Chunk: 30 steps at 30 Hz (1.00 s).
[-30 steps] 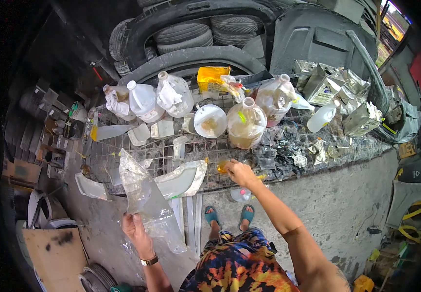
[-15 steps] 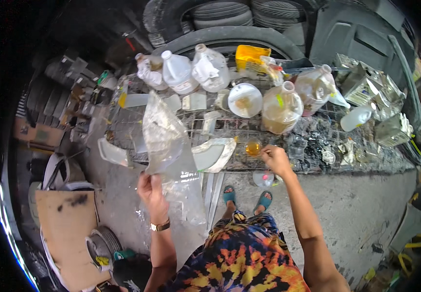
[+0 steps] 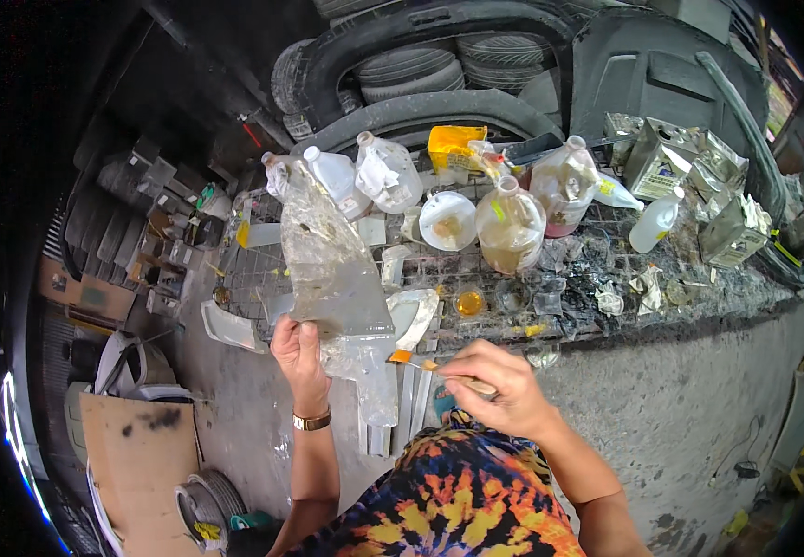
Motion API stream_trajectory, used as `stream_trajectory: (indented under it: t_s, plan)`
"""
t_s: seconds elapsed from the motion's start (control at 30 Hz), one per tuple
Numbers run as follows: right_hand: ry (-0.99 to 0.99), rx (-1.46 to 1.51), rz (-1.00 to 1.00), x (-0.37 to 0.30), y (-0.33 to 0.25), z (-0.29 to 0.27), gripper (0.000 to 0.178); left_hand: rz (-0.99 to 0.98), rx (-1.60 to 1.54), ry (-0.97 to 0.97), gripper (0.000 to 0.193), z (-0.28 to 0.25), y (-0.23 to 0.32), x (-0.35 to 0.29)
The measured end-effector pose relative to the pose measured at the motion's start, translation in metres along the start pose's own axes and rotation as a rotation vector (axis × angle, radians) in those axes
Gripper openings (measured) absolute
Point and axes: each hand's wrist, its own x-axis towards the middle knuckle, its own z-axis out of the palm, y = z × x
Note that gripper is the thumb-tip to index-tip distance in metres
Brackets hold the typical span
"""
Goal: Applying resin or body filler to a car panel with a brush.
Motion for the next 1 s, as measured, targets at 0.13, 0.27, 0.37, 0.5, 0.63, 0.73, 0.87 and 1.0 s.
stream_trajectory:
  t_s: [0.13,0.27,0.37,0.5,0.63,0.73,0.87,1.0]
  plan:
    - [-0.103,-0.124,-0.080,0.002,-0.008,0.002,0.016,0.018,0.006,-0.033,0.027,0.006,0.000,0.000]
    - [-0.202,-0.099,-0.076,-0.008,-0.023,-0.006,0.016,0.054,0.058,-0.049,0.029,0.008,0.000,0.002]
    - [-0.164,-0.092,-0.090,-0.008,-0.025,-0.013,0.017,0.047,0.058,-0.044,0.030,0.010,0.002,0.002]
    - [-0.081,-0.194,-0.093,0.006,-0.015,-0.005,0.016,0.041,0.063,-0.056,0.028,0.009,0.002,0.002]
    - [-0.171,-0.191,-0.077,0.007,-0.020,-0.003,0.015,0.049,0.125,-0.052,0.026,0.008,0.003,0.004]
    - [-0.215,-0.160,-0.082,-0.001,-0.031,-0.003,0.014,0.054,0.142,-0.063,0.026,0.007,0.008,0.007]
    - [-0.262,-0.180,-0.144,-0.005,-0.041,-0.007,0.015,0.054,0.102,-0.064,0.026,0.007,0.006,0.007]
    - [-0.230,-0.207,-0.118,0.000,-0.044,-0.012,0.014,0.050,0.092,-0.075,0.027,0.004,0.004,0.008]
